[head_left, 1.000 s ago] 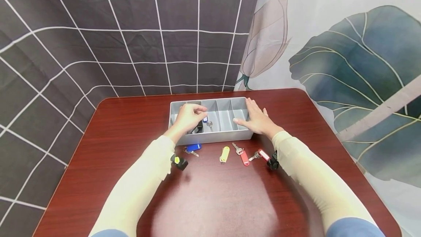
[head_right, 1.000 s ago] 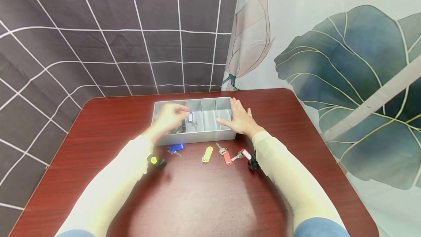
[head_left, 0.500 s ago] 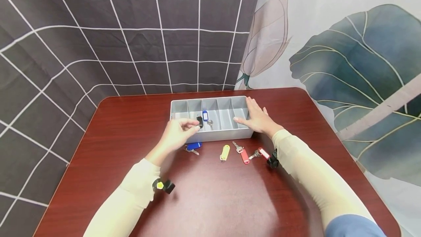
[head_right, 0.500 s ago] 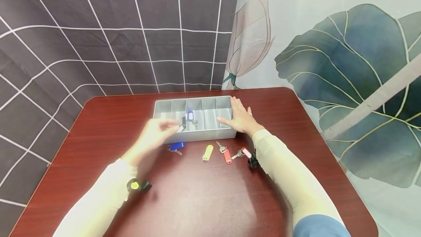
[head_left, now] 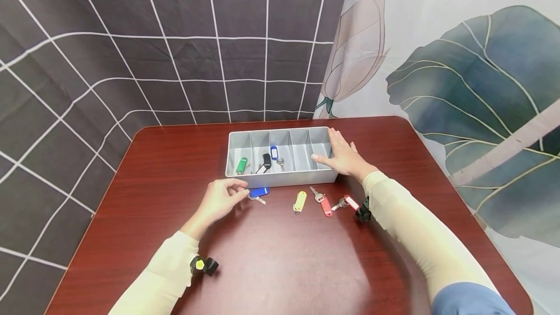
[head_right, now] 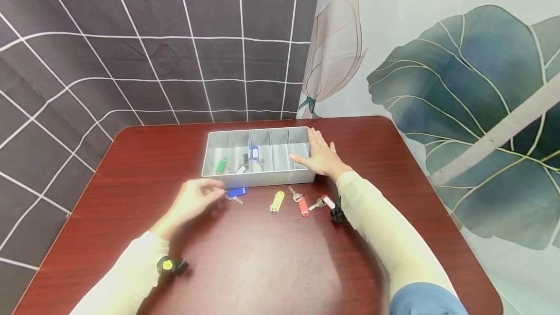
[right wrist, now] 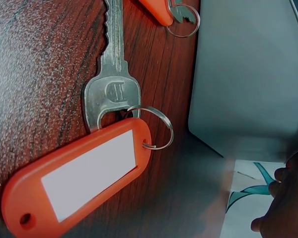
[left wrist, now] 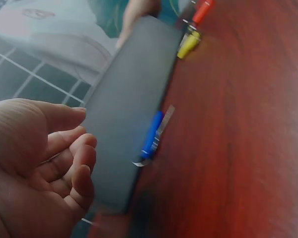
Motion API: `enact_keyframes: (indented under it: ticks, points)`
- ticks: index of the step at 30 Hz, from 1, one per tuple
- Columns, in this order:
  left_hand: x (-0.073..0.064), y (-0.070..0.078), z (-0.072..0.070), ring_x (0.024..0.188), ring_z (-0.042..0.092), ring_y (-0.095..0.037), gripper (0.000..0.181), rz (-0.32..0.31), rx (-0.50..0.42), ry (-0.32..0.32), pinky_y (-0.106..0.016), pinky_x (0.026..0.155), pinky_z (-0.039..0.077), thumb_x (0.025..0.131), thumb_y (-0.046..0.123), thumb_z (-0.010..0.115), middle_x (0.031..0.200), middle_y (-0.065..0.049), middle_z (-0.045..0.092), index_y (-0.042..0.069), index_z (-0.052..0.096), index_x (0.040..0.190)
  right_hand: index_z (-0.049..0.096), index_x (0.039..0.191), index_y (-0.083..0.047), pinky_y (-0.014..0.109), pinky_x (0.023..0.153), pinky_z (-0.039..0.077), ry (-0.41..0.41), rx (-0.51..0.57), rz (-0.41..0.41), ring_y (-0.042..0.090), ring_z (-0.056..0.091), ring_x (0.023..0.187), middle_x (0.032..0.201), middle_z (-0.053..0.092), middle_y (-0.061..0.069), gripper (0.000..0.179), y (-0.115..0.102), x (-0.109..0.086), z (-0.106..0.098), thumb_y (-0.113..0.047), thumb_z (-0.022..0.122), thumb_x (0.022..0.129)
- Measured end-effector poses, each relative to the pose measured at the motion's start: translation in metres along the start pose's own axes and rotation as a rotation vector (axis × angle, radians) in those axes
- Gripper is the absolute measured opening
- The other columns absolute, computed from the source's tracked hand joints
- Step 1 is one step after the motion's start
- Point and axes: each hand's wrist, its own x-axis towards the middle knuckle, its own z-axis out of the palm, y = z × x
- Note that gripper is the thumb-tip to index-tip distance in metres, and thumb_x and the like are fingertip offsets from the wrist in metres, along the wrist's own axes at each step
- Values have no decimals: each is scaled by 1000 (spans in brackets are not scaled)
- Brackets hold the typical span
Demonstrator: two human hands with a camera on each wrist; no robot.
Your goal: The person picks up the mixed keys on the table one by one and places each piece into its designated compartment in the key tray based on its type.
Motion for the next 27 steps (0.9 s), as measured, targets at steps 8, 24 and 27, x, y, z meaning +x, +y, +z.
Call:
enact_keyframes:
  ticks: [8, 24, 27]
  points:
    - [-1, -14, 12, 44, 57, -12, 24, 7, 22, -38, -25, 42, 42, 81, 19, 77, 58, 3, 63, 7, 74, 102, -5, 155, -15, 66, 109, 6, -4, 7, 7, 29, 2, 147, 161, 4, 11, 112, 2, 0, 1, -80, 47, 79]
    - [6, -21, 26, 56, 49, -3, 29, 202, 217, -39, -22, 52, 43, 75, 18, 82, 77, 4, 66, 10, 75, 102, -3, 155, -10, 68, 108, 5, -17, 21, 3, 32, 3, 146, 160, 4, 13, 113, 3, 1, 0, -78, 49, 80]
    - [5, -20, 27, 63, 54, -7, 30, 247, 252, -40, -25, 58, 45, 72, 19, 84, 84, 2, 68, 10, 76, 100, -5, 154, -12, 68, 108, 5, -16, 15, 4, 32, 3, 146, 161, 4, 13, 112, 3, 2, 1, -78, 48, 80]
